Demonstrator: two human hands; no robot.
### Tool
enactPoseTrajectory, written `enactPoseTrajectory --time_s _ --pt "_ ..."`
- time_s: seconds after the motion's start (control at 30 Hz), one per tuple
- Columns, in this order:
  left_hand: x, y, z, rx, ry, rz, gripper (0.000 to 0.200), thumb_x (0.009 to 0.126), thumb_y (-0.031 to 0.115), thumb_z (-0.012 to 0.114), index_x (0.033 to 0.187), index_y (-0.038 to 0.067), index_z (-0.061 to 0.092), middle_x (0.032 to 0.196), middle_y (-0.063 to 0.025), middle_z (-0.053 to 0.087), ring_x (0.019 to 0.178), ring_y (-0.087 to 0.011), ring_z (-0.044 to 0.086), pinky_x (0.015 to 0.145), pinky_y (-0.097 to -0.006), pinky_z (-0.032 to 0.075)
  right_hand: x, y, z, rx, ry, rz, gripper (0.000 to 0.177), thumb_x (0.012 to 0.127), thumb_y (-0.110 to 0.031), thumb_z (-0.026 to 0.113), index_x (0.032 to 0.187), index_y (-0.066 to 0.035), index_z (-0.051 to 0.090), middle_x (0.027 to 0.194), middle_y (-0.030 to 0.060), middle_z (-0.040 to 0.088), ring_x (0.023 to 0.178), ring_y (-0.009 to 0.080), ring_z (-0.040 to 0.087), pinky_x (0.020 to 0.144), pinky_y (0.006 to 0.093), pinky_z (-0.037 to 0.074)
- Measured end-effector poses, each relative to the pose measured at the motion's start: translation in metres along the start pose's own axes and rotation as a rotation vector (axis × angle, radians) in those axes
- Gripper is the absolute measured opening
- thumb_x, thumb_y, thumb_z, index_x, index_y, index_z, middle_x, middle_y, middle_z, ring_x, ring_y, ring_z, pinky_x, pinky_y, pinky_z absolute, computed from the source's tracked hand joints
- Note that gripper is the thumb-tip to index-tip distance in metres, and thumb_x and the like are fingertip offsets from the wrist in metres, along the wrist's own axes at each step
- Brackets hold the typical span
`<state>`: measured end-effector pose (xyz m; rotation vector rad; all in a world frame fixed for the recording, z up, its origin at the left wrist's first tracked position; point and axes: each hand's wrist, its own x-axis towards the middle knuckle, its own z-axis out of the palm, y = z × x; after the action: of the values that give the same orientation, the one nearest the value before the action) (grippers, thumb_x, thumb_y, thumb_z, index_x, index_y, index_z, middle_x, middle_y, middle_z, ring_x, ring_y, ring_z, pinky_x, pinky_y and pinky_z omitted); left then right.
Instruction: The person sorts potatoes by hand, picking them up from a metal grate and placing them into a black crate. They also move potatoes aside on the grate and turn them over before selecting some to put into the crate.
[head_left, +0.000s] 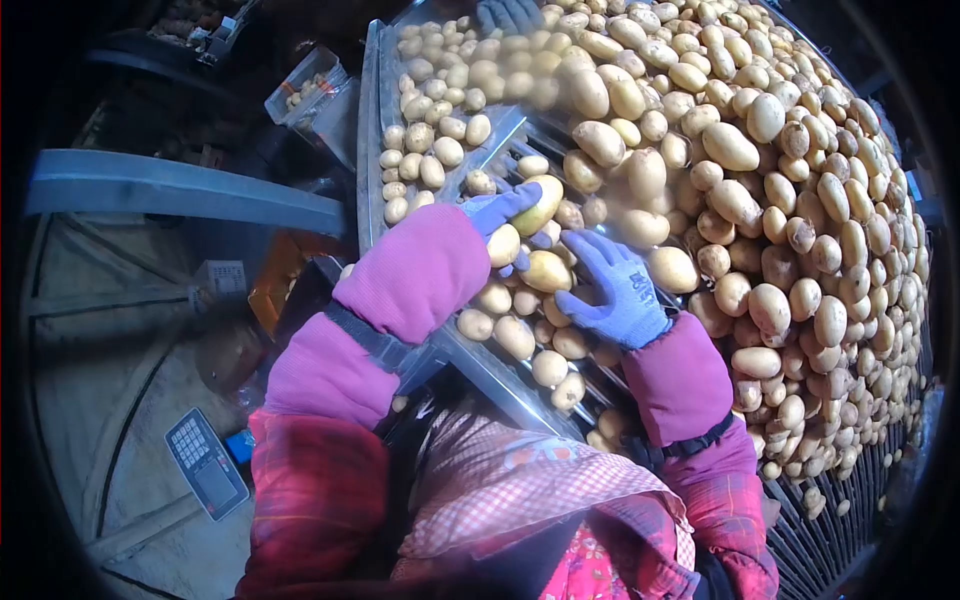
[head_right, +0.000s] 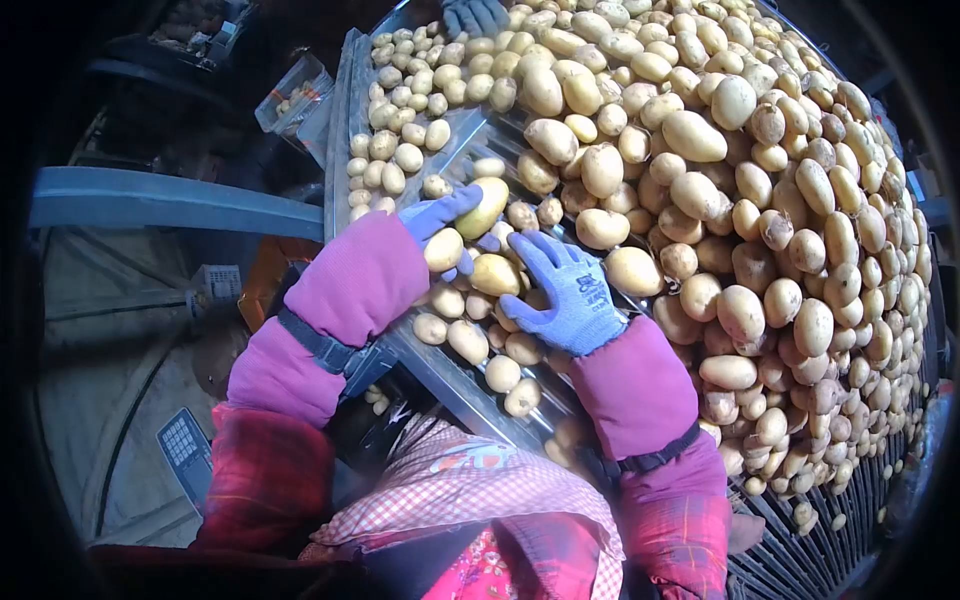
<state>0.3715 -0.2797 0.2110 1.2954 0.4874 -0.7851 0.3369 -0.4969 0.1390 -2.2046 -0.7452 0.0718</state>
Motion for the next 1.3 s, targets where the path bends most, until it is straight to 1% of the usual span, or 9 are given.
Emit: enactPoseTrajectory --time_s 0.17,0.43,0.53,0.63,0.7,0.77,1.07,1.17,1.3 --pt "-0.031 0.000 0.019 0.286 0.161 -0.067 0.049 0.092 0.052 0.054 0.110 0.007 0.065 0.082 -0.0064 0.067 0.063 -0.0157 0.060 0.055 -0.0277 0.048 -0.004 0.004 0.008 -0.169 0.019 -0.111 0.076 0.072 -0.050 0.069 0.135 -0.012 0.052 0.138 0.0150 0.049 0.123 0.0372 0.049 0.099 0.0507 0.040" --pt "-0.031 -0.044 0.017 -0.102 0.182 -0.013 0.059 0.089 0.062 0.054 0.101 0.005 0.065 0.067 -0.0120 0.061 0.059 -0.0201 0.058 0.054 -0.0302 0.047 0.000 0.004 0.007 -0.189 0.049 -0.099 0.062 0.076 -0.048 0.069 0.126 -0.013 0.059 0.133 0.0134 0.051 0.125 0.0353 0.046 0.099 0.0505 0.039" --pt "-0.039 -0.043 0.028 -0.169 0.255 -0.057 0.060 0.089 0.062 0.054 0.104 0.005 0.064 0.073 -0.0132 0.063 0.058 -0.0220 0.057 0.056 -0.0318 0.049 0.001 0.006 0.005 -0.103 0.013 -0.082 0.060 0.075 -0.047 0.070 0.124 -0.013 0.060 0.133 0.0125 0.051 0.126 0.0347 0.046 0.100 0.0499 0.038" --pt "-0.032 -0.054 0.018 -0.193 0.198 -0.058 0.066 0.089 0.065 0.051 0.115 0.005 0.060 0.081 -0.0161 0.065 0.062 -0.0239 0.061 0.056 -0.0325 0.051 0.003 0.002 -0.002 0.407 -0.029 0.042 0.057 0.074 -0.039 0.074 0.121 -0.010 0.060 0.123 0.0148 0.058 0.108 0.0365 0.057 0.092 0.0446 0.047" --pt "-0.019 -0.067 0.003 -0.371 -0.088 0.070 0.070 0.089 0.065 0.049 0.128 0.007 0.051 0.099 -0.0174 0.065 0.068 -0.0265 0.065 0.054 -0.0345 0.054 0.001 0.003 0.004 0.549 -0.063 0.138 0.056 0.078 -0.035 0.074 0.124 -0.008 0.059 0.120 0.0155 0.060 0.104 0.0323 0.061 0.092 0.0402 0.048" --pt "-0.020 -0.077 0.004 -0.443 -0.098 0.106 0.070 0.089 0.066 0.049 0.131 0.009 0.047 0.107 -0.0170 0.064 0.070 -0.0289 0.066 0.053 -0.0353 0.054 0.002 -0.009 -0.002 0.834 0.028 0.272 0.056 0.083 -0.035 0.072 0.128 -0.006 0.056 0.123 0.0152 0.059 0.110 0.0260 0.059 0.097 0.0373 0.046" --pt "-0.020 -0.091 0.005 -0.924 -0.258 0.205 0.073 0.087 0.067 0.050 0.137 0.013 0.045 0.133 -0.0195 0.050 0.101 -0.0426 0.062 0.064 -0.0440 0.056 0.003 -0.008 -0.003 0.668 -0.058 0.067 0.075 0.088 -0.018 0.066 0.150 -0.005 0.026 0.145 0.0218 0.041 0.136 0.0282 0.039 0.113 0.0379 0.031" --pt "-0.020 -0.093 0.006 -0.964 -0.414 0.267 0.077 0.086 0.069 0.051 0.138 0.013 0.044 0.135 -0.0206 0.048 0.110 -0.0465 0.058 0.069 -0.0461 0.056 0.004 -0.007 -0.005 0.941 -0.093 0.090 0.078 0.089 -0.025 0.069 0.150 -0.001 0.026 0.150 0.0174 0.035 0.137 0.0247 0.035 0.113 0.0379 0.028" --pt "-0.025 -0.087 0.011 -0.978 -0.480 0.291 0.084 0.080 0.071 0.057 0.139 0.012 0.044 0.139 -0.0233 0.045 0.115 -0.0503 0.054 0.074 -0.0525 0.055 0.004 -0.004 -0.013 0.829 -0.161 0.117 0.073 0.088 -0.027 0.069 0.147 -0.001 0.033 0.145 0.0136 0.043 0.132 0.0216 0.041 0.111 0.0370 0.031"
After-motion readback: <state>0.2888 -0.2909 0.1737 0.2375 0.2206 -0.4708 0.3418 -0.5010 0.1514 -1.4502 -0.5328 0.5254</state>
